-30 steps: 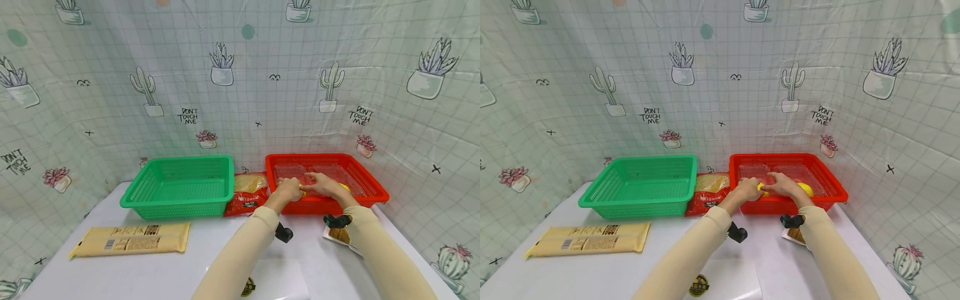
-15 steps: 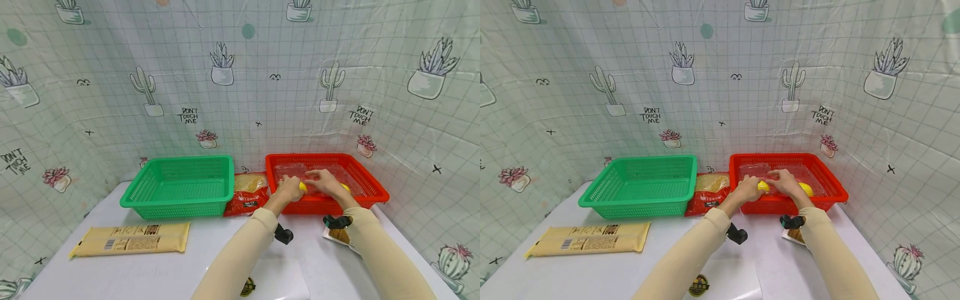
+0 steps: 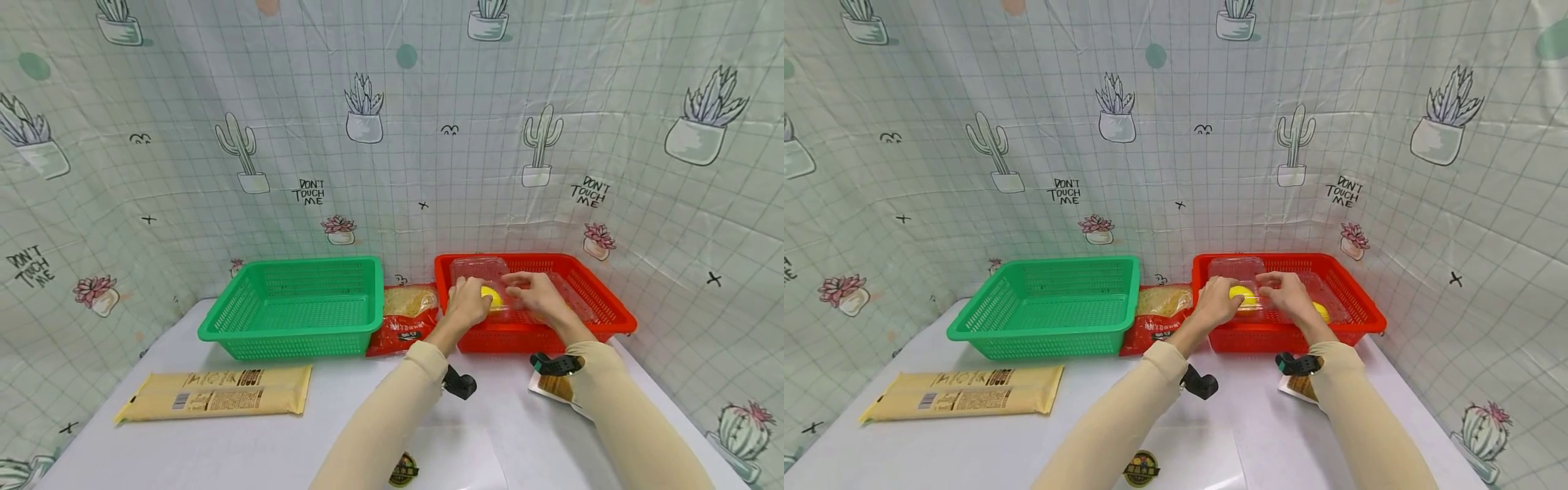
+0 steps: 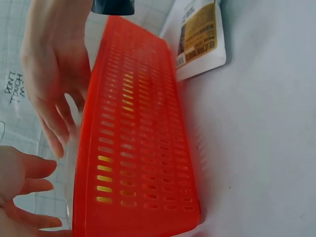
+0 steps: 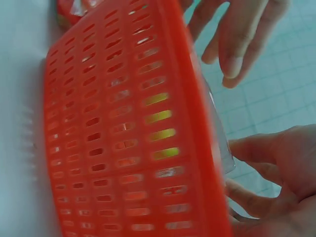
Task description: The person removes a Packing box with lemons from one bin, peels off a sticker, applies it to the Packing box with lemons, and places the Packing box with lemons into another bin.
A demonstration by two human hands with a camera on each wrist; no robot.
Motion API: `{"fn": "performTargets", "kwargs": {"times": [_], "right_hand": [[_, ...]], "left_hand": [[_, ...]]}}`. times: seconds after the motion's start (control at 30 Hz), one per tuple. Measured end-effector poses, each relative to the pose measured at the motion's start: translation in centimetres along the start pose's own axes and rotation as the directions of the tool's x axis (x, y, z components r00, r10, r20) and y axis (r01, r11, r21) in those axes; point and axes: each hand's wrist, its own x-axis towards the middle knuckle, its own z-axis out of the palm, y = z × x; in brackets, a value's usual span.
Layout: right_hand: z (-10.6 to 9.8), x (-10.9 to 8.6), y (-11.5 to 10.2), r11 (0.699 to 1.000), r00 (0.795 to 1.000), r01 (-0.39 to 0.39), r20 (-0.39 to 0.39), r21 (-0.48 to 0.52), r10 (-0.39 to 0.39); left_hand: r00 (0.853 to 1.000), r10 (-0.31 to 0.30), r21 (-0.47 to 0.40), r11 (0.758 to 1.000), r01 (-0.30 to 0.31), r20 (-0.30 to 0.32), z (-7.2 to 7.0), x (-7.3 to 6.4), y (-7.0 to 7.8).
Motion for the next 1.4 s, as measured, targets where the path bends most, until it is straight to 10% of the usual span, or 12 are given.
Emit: {"fn": "performTargets", "kwargs": {"times": [0.3, 0.57, 1.4], "right_hand": [[-1.5, -1.0, -1.4, 0.998, 0.998, 0.064, -0.026, 0.013, -0.064], [-2.5, -2.4, -2.2, 0.994, 0.994, 0.101, -0.037, -0.046, -0.102], [-1.2, -5.3, -5.0, 0.993, 0.993, 0.115, 0.010, -0.029, -0.115]], "left_hand": [[0.990, 0.014, -0.136, 0.990, -0.034, -0.144, -1.4, 0.1, -0.7], [0.988, -0.028, -0.286, 0.958, -0.017, -0.154, -2.6, -0.2, -1.5], [0.979, -0.048, -0.714, 0.677, 0.179, 0.200, -7.3, -2.8, -6.2]]}}
